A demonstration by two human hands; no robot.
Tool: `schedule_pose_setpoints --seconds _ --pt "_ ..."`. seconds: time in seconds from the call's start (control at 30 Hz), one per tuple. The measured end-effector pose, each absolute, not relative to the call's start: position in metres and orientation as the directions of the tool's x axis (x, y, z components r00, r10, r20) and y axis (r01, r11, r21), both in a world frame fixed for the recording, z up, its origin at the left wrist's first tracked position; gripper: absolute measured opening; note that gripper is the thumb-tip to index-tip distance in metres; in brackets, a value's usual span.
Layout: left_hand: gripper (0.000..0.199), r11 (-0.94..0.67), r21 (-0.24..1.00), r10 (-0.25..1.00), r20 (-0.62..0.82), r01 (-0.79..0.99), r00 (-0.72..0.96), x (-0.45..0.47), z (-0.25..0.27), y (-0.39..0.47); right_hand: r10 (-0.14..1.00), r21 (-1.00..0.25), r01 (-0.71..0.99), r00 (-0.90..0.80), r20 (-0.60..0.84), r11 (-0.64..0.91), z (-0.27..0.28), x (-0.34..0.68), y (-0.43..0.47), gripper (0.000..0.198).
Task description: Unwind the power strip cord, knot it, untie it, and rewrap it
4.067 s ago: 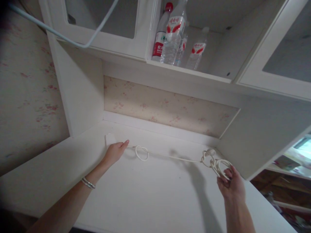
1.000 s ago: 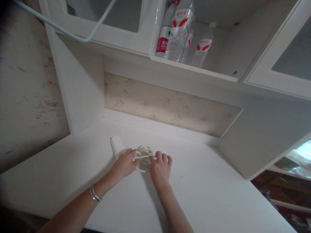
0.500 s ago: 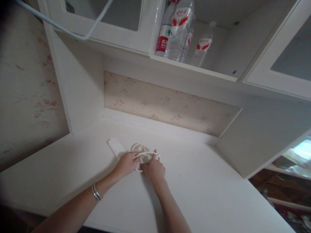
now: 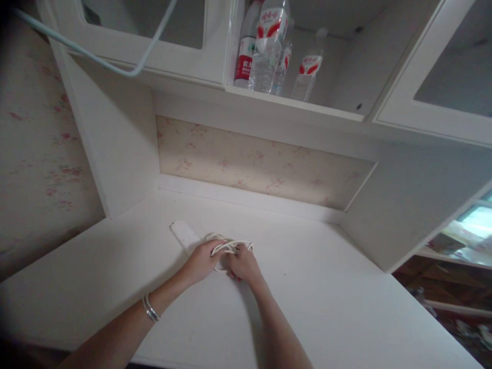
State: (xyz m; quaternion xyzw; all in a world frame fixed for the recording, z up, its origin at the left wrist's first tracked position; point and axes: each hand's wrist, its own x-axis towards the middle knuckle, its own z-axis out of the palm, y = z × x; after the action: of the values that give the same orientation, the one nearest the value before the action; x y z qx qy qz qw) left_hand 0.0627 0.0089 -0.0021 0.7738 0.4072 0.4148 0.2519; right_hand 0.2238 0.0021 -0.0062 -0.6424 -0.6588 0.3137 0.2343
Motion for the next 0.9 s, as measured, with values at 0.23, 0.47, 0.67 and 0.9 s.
schedule_pose_setpoints --seconds 0.23,0.47,0.67,0.9 --pt "0.054 -0.616 0.504 0.784 0.465 0.605 0.412 0.062 0.002 -0.007 0.951 -0.967 0.151 -0.204 -0.234 -0.206 -0.002 0.234 -0.001 0.044" --pt "0.051 -0.669 0.2 0.702 0.488 0.716 0.519 0.052 0.005 -0.005 0.886 -0.931 0.07 -0.287 -0.363 -0.359 0.014 0.252 -0.007 0.04" --pt "0.064 -0.684 0.215 0.702 0.456 0.697 0.548 0.039 0.009 0.002 0.888 -0.908 0.358 -0.312 -0.337 -0.219 0.016 0.273 -0.013 0.036" --pt "0.073 -0.74 0.221 0.666 0.368 0.635 0.649 0.032 0.011 0.008 0.864 -0.865 0.502 -0.434 -0.256 -0.004 0.018 0.286 -0.017 0.023"
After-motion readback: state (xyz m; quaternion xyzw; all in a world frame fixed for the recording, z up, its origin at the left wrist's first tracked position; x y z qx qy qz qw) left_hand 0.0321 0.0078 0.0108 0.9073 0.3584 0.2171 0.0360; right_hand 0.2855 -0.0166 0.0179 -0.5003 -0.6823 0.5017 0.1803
